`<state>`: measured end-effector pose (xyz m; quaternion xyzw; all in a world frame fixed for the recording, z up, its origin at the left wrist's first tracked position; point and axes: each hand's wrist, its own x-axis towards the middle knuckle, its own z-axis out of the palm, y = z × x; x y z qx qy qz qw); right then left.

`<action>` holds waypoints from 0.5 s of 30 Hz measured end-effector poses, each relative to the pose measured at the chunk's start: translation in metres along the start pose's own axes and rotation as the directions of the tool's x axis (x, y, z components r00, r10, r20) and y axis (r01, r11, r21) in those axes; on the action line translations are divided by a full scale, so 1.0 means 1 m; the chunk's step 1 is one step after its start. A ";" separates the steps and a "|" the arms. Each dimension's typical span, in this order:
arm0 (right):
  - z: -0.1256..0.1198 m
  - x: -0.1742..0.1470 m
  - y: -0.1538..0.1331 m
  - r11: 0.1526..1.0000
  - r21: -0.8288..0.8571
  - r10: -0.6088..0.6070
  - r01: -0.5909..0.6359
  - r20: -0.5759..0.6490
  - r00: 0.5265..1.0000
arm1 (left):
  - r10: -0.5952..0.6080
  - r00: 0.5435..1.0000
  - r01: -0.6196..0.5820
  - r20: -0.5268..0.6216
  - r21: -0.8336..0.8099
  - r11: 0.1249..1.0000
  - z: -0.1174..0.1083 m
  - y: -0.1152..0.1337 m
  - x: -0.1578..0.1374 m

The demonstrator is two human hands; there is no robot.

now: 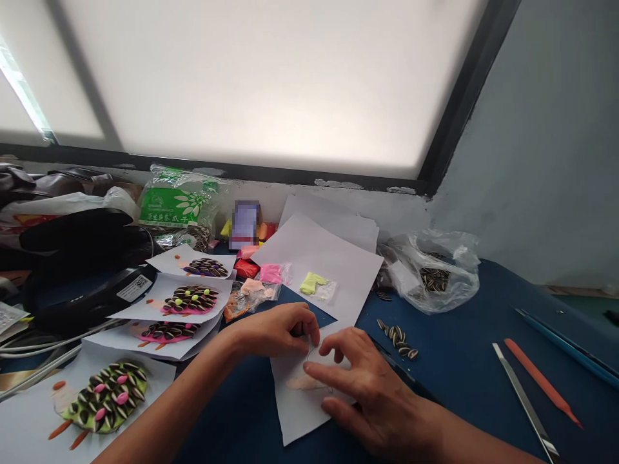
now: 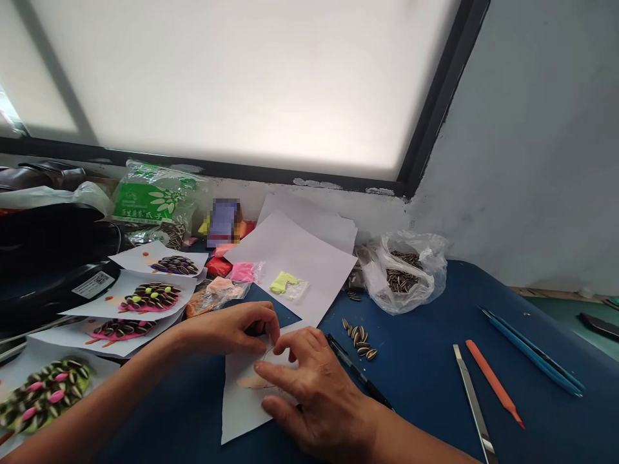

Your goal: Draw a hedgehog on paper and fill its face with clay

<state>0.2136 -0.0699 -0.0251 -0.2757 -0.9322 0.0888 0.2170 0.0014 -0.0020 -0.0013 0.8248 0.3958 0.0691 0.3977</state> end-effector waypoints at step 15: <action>0.002 0.001 0.001 0.999 -0.033 0.039 -0.037 0.048 0.998 | 0.011 1.000 -0.011 -0.006 0.030 0.999 0.000 -0.002 0.000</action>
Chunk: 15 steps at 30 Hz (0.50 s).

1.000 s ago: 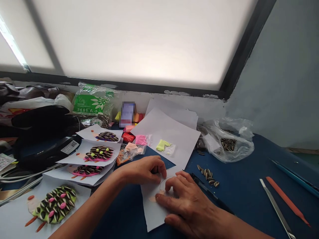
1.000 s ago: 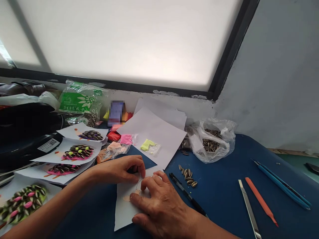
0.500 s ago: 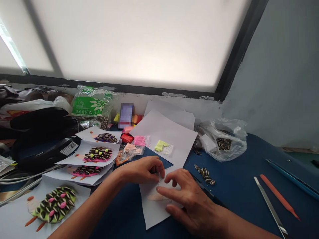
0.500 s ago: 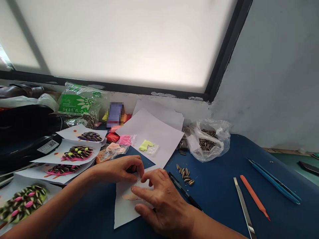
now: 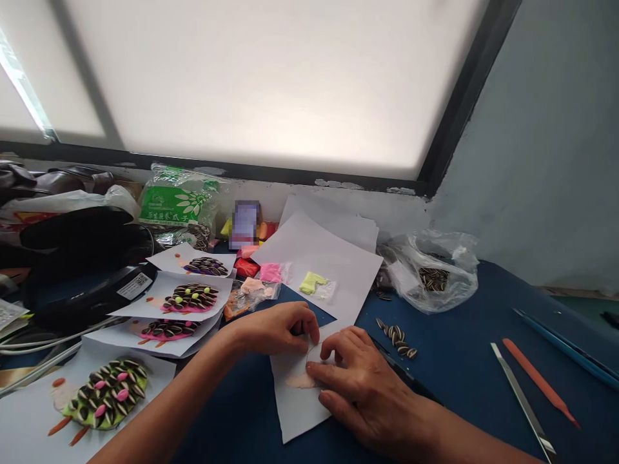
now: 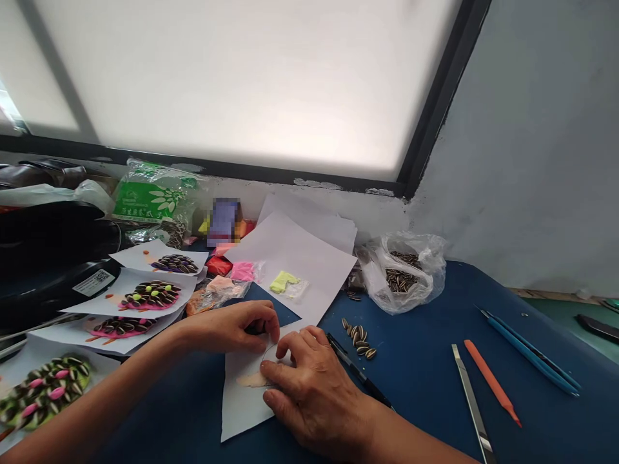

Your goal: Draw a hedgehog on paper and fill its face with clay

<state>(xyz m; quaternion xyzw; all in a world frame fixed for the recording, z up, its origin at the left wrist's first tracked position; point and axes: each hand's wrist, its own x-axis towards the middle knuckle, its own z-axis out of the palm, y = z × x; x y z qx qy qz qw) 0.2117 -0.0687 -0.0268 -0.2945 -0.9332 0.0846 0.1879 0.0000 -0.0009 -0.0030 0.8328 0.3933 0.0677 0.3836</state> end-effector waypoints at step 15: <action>0.002 -0.006 -0.005 0.993 -0.106 -0.057 0.054 -0.020 0.998 | -0.014 1.000 0.014 0.006 -0.010 1.000 0.000 0.001 0.000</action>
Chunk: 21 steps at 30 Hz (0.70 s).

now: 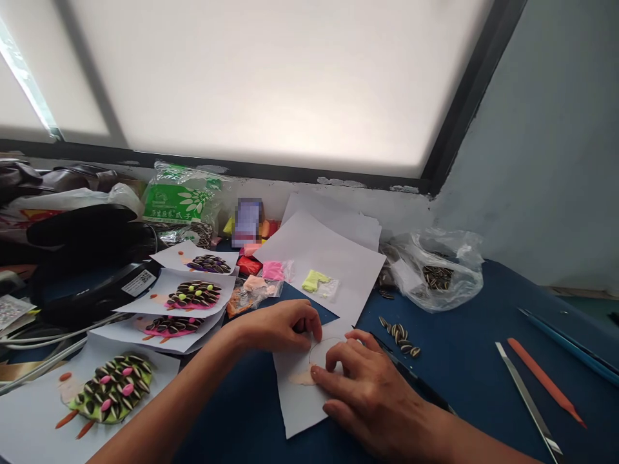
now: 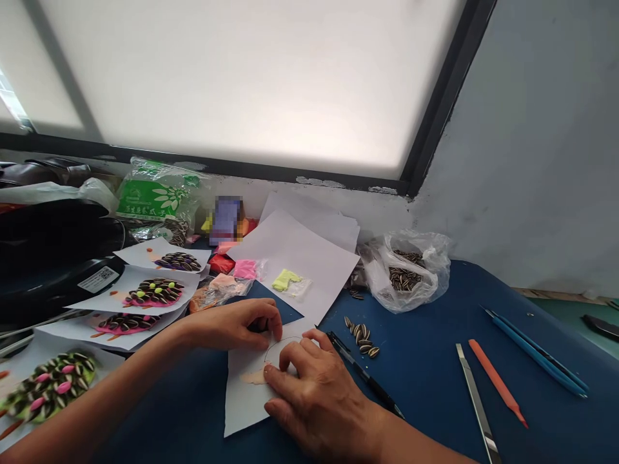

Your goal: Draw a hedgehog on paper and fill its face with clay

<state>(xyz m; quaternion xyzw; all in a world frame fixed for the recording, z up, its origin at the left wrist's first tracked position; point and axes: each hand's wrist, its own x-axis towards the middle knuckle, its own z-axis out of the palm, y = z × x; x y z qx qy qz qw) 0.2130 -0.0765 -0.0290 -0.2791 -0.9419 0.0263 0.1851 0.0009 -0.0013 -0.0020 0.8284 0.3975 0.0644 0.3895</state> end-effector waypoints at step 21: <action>0.000 0.000 0.001 0.999 0.029 -0.044 0.043 0.032 0.999 | -0.006 1.000 0.006 0.000 0.014 1.000 0.000 0.002 0.000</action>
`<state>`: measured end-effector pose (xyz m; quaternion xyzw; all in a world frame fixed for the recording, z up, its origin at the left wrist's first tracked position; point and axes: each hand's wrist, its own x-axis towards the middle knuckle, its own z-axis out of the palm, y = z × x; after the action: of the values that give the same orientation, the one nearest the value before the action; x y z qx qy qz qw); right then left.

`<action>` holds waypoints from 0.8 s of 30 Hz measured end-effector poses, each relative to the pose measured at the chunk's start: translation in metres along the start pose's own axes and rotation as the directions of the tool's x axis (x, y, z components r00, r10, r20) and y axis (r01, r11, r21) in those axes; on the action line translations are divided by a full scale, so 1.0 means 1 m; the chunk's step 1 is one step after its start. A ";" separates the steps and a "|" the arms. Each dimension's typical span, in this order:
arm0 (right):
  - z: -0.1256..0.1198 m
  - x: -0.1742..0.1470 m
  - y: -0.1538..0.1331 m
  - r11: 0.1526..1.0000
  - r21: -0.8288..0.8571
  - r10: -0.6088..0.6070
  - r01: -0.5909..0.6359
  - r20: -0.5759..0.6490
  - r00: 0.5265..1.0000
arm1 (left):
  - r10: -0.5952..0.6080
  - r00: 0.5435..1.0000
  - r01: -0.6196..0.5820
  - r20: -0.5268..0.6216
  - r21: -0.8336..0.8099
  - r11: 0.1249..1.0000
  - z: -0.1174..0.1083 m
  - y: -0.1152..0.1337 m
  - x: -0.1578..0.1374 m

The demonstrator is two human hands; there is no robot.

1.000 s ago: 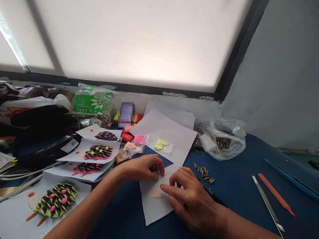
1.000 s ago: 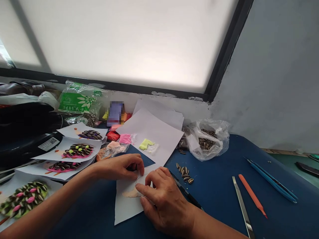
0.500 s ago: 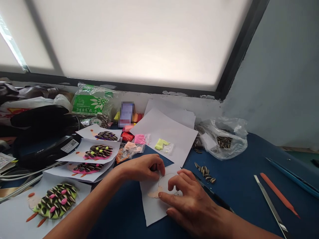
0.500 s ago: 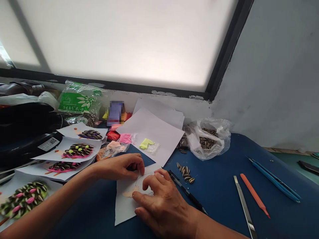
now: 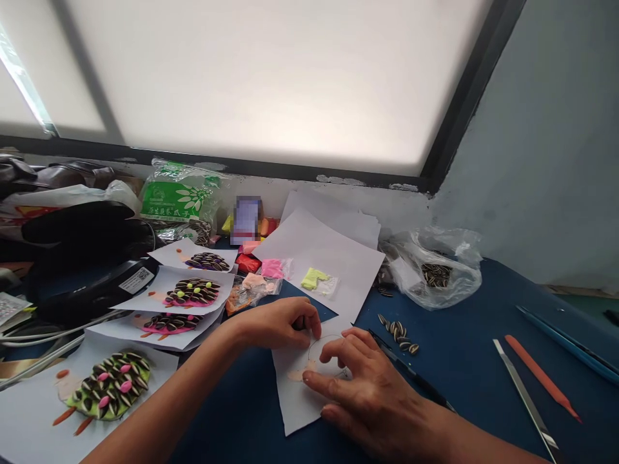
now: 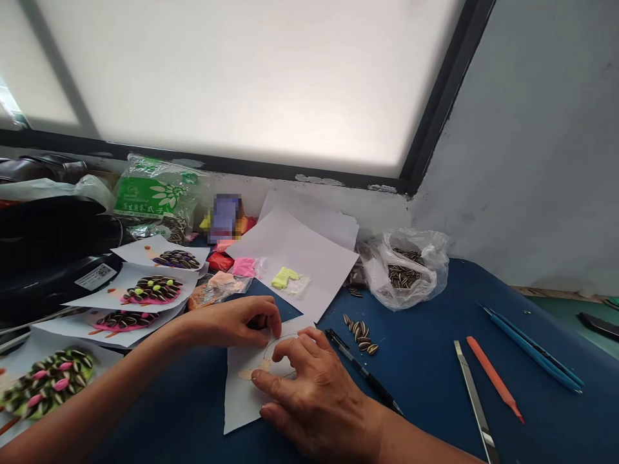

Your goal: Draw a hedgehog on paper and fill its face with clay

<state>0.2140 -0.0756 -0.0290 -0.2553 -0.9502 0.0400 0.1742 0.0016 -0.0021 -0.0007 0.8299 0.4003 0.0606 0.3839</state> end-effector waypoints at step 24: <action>0.004 0.004 0.002 0.975 0.115 0.205 -0.192 -0.104 0.973 | -0.118 0.972 0.144 -0.203 0.121 0.982 0.003 -0.009 0.006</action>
<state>0.2105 -0.0724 -0.0317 -0.3415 -0.9048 0.0920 0.2370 0.0011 0.0035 -0.0102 0.8158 0.4931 0.0889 0.2889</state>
